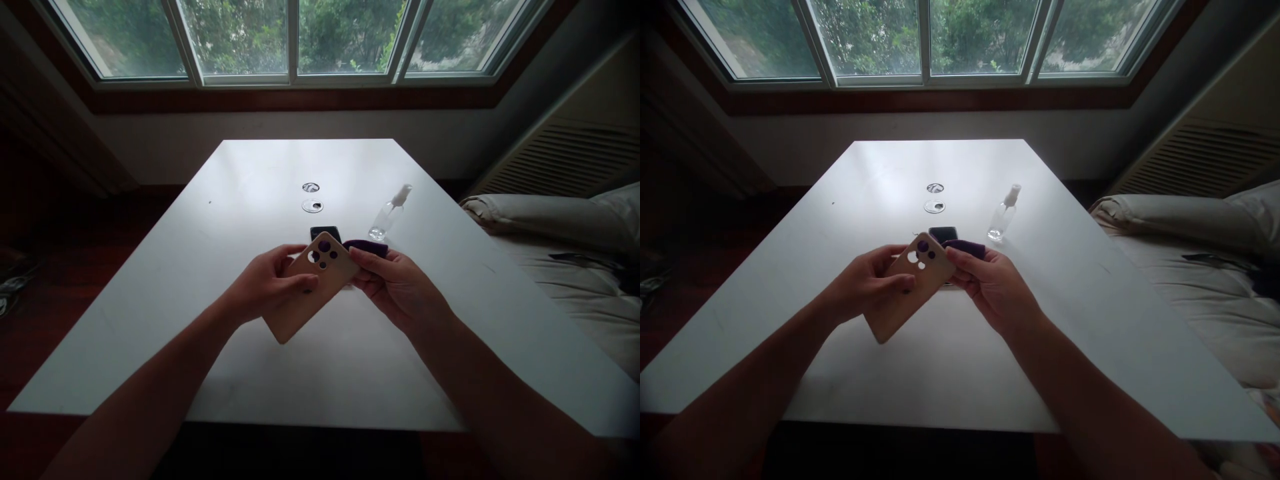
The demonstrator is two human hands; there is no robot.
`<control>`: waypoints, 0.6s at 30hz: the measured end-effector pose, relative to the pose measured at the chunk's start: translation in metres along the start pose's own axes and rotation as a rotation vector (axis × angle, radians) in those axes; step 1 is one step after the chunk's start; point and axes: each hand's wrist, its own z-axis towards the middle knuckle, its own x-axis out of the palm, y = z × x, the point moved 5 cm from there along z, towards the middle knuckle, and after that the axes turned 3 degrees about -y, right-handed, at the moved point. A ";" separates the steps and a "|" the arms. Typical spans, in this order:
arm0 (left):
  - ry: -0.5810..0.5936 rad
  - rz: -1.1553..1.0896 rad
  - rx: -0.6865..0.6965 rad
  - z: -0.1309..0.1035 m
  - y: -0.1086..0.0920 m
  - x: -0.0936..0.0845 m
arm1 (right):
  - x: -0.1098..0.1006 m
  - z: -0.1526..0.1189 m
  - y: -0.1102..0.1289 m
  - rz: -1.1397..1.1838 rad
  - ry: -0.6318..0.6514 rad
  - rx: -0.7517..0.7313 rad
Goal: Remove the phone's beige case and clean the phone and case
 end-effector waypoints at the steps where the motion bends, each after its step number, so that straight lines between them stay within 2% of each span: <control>1: 0.061 -0.101 -0.096 -0.001 0.002 0.005 | -0.002 0.001 -0.002 -0.005 -0.028 0.006; 3: 0.124 -0.257 -0.239 -0.004 0.006 0.014 | -0.009 0.004 -0.002 -0.018 -0.140 -0.040; 5: 0.087 -0.398 -0.305 -0.006 0.009 0.021 | -0.019 0.004 0.003 -0.054 -0.283 -0.184; 7: 0.045 -0.535 -0.288 -0.007 0.010 0.028 | -0.024 -0.002 0.013 -0.177 -0.402 -0.416; 9: 0.045 -0.640 -0.232 -0.007 0.010 0.036 | -0.019 -0.012 0.020 -0.436 -0.437 -0.658; 11: 0.066 -0.705 -0.180 -0.008 0.009 0.043 | -0.002 -0.019 0.019 -0.757 -0.318 -0.822; 13: 0.086 -0.734 -0.138 -0.010 0.007 0.048 | 0.015 -0.022 0.007 -0.996 -0.082 -0.890; 15: 0.115 -0.744 -0.102 -0.012 0.004 0.053 | 0.025 -0.022 -0.004 -1.106 0.087 -0.912; 18: 0.167 -0.757 -0.070 -0.016 -0.001 0.056 | 0.030 -0.024 -0.011 -1.139 0.203 -0.960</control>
